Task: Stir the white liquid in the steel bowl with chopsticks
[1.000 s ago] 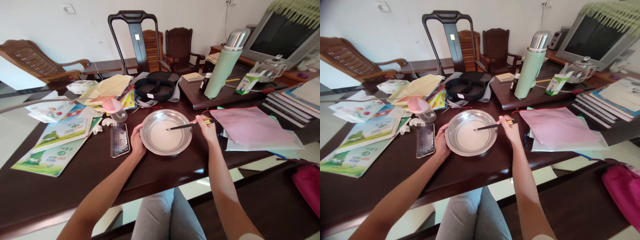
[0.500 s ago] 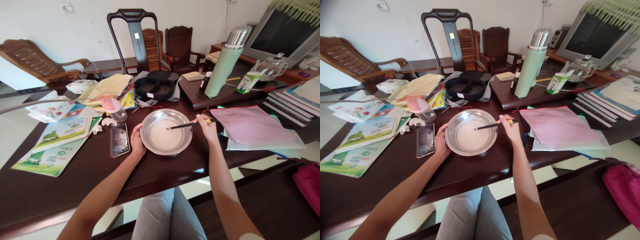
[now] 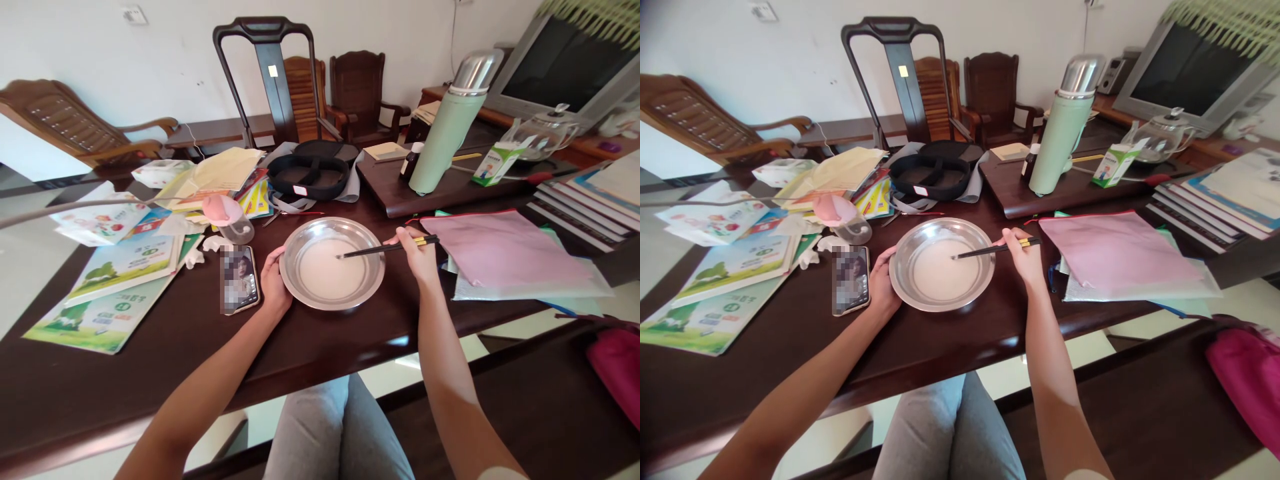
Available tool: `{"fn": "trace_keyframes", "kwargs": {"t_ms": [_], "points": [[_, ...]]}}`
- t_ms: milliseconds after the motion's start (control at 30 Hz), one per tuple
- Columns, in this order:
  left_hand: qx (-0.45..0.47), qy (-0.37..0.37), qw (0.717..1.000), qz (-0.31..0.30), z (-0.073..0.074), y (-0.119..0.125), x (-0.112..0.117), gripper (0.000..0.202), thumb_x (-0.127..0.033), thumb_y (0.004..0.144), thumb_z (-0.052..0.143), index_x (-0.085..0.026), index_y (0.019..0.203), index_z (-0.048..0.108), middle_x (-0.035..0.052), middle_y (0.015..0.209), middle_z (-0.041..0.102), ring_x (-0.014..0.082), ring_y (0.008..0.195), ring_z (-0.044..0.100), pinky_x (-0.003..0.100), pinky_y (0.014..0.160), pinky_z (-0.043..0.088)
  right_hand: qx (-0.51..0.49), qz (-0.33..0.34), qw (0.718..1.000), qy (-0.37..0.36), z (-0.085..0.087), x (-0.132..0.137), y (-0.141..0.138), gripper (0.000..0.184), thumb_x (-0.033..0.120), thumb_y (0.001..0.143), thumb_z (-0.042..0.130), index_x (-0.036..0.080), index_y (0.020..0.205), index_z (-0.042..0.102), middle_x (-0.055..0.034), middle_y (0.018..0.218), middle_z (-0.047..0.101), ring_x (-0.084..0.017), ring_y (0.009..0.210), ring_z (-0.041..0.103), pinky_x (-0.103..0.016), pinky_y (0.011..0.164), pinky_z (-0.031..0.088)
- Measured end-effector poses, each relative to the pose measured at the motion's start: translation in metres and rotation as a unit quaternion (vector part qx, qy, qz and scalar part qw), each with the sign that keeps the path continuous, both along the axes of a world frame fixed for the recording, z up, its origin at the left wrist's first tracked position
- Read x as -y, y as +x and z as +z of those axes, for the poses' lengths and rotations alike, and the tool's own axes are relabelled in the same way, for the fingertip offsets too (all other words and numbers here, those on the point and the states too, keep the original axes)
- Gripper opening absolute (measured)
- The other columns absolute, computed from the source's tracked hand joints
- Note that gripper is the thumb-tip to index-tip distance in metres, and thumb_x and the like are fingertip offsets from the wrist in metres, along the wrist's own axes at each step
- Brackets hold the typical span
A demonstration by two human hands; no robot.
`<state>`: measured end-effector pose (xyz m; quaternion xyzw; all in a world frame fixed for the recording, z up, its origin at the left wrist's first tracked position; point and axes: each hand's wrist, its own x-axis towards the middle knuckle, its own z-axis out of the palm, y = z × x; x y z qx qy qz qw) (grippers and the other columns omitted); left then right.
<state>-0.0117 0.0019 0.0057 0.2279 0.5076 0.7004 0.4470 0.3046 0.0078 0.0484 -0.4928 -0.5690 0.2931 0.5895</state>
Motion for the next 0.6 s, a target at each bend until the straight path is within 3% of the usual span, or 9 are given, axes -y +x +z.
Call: {"fn": "trace_keyframes", "kwargs": {"t_ms": [100,233,333,500,600], "points": [[-0.005,0.009,1.000,0.001,-0.001,-0.001,0.000,0.020,-0.019,0.071,0.076,-0.023,0.089,0.085,0.0018,0.098,0.084,0.0191,0.087,0.071,0.031,0.089,0.056,-0.018,0.031,0.999,-0.011,0.002,0.003,-0.001,0.069,0.091,0.090,0.075,0.029,0.061,0.067,-0.0027,0.063,0.076,-0.028,0.069,0.080,-0.043,0.079,0.066],[-0.009,0.014,1.000,-0.002,-0.002,-0.002,-0.001,0.019,-0.021,0.071,0.076,-0.024,0.088,0.084,0.0011,0.096,0.084,0.0182,0.084,0.070,0.031,0.086,0.056,0.010,0.108,0.994,-0.033,0.003,0.005,-0.012,0.065,0.092,0.088,0.077,0.029,0.071,0.077,-0.0048,0.077,0.085,-0.030,0.081,0.085,-0.043,0.081,0.066],[-0.006,0.010,1.000,-0.005,-0.003,-0.002,-0.001,0.018,-0.024,0.072,0.081,-0.024,0.090,0.085,0.0011,0.096,0.084,0.0182,0.083,0.069,0.031,0.083,0.056,0.020,0.083,0.996,-0.020,0.001,0.003,-0.011,0.065,0.092,0.089,0.075,0.029,0.073,0.078,-0.0048,0.081,0.087,-0.030,0.086,0.086,-0.044,0.087,0.066],[0.000,0.000,1.000,-0.001,-0.003,-0.002,-0.001,0.016,-0.026,0.074,0.083,-0.024,0.090,0.085,0.0013,0.097,0.084,0.0178,0.085,0.070,0.030,0.084,0.056,-0.018,-0.003,1.000,-0.006,0.001,0.000,0.001,0.069,0.092,0.091,0.073,0.030,0.062,0.068,-0.0025,0.063,0.076,-0.028,0.071,0.081,-0.044,0.082,0.067],[0.005,0.002,1.000,0.003,-0.004,-0.002,-0.002,0.014,-0.027,0.074,0.085,-0.024,0.088,0.085,0.0011,0.097,0.085,0.0180,0.085,0.071,0.030,0.084,0.057,-0.027,0.033,0.999,-0.020,0.003,0.003,-0.001,0.072,0.095,0.087,0.075,0.029,0.059,0.065,-0.0032,0.061,0.075,-0.028,0.066,0.080,-0.044,0.076,0.067]]}}
